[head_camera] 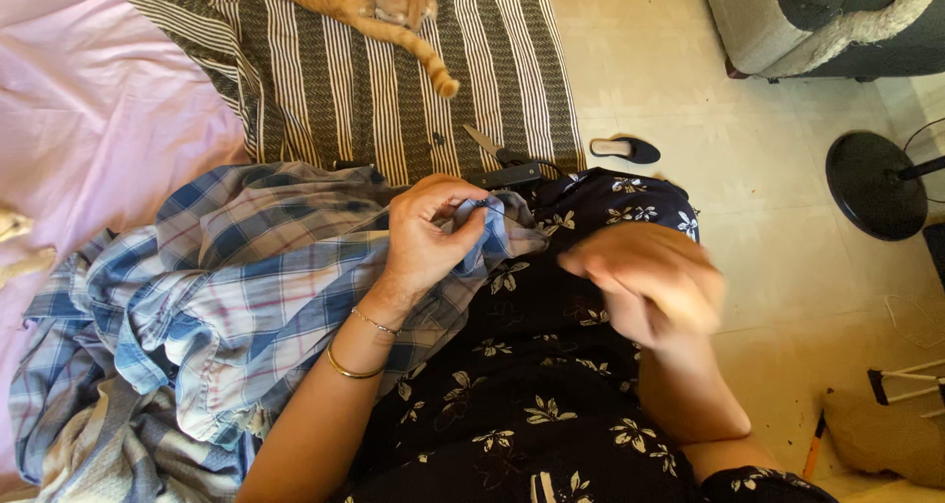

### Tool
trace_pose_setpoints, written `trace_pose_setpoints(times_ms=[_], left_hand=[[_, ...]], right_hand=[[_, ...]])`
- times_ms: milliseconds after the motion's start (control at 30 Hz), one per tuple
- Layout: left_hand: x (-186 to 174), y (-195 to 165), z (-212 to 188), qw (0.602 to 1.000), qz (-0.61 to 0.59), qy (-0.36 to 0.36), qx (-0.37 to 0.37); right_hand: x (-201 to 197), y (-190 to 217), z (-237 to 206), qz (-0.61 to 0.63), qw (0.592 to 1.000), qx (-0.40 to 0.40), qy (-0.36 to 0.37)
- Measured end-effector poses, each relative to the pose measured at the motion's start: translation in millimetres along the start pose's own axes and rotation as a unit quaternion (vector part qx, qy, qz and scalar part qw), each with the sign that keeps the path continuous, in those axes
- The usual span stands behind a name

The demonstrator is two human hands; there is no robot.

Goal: The person sits on a bed with a plaid shirt across their lap and sews it by hand using a needle and thread, working at the shirt's placket area and pulling the thread through the fabric repeatedly. A kitten approaches the work area and the person continues stitching while keeping the shirt in view.

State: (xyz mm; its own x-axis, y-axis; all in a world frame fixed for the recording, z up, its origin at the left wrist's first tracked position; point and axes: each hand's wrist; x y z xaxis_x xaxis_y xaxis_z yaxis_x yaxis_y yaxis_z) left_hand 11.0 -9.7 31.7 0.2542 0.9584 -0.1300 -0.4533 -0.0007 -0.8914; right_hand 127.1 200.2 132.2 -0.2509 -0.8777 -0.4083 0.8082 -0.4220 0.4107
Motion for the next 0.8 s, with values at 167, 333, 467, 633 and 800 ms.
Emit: trace_pose_setpoints(times_ms=[167, 333, 467, 633, 800], left_hand=[[2.1, 5.4, 1.0, 0.999, -0.019, -0.022, 0.013], [6.7, 9.1, -2.3, 0.999, -0.044, -0.019, -0.023], [4.2, 13.3, 1.3, 0.999, -0.044, -0.024, -0.014], [4.3, 12.1, 2.7, 0.998, -0.059, -0.031, -0.019], [6.7, 2.8, 1.6, 0.997, -0.07, -0.007, -0.021]], right_hand=[[-57.2, 23.3, -4.7, -0.035, 0.99, -0.116, -0.065], [-56.4, 21.2, -21.3, -0.054, 0.952, -0.15, -0.26], [-61.4, 31.7, 10.2, -0.171, 0.981, -0.073, -0.06], [-18.2, 27.5, 36.8, -0.142, 0.987, 0.066, 0.035], [7.9, 22.0, 40.7, -0.126, 0.98, 0.135, 0.072]])
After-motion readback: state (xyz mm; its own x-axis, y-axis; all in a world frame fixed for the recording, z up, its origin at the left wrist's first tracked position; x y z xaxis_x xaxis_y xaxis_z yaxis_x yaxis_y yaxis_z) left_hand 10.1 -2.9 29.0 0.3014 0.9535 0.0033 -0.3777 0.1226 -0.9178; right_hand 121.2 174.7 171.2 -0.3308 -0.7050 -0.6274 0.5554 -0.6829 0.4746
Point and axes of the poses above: each hand's wrist, its own z-axis towards the middle knuckle, its own x-axis out of the palm, y = z × x, and after that the axes turned 3 degrees about z, right-handed
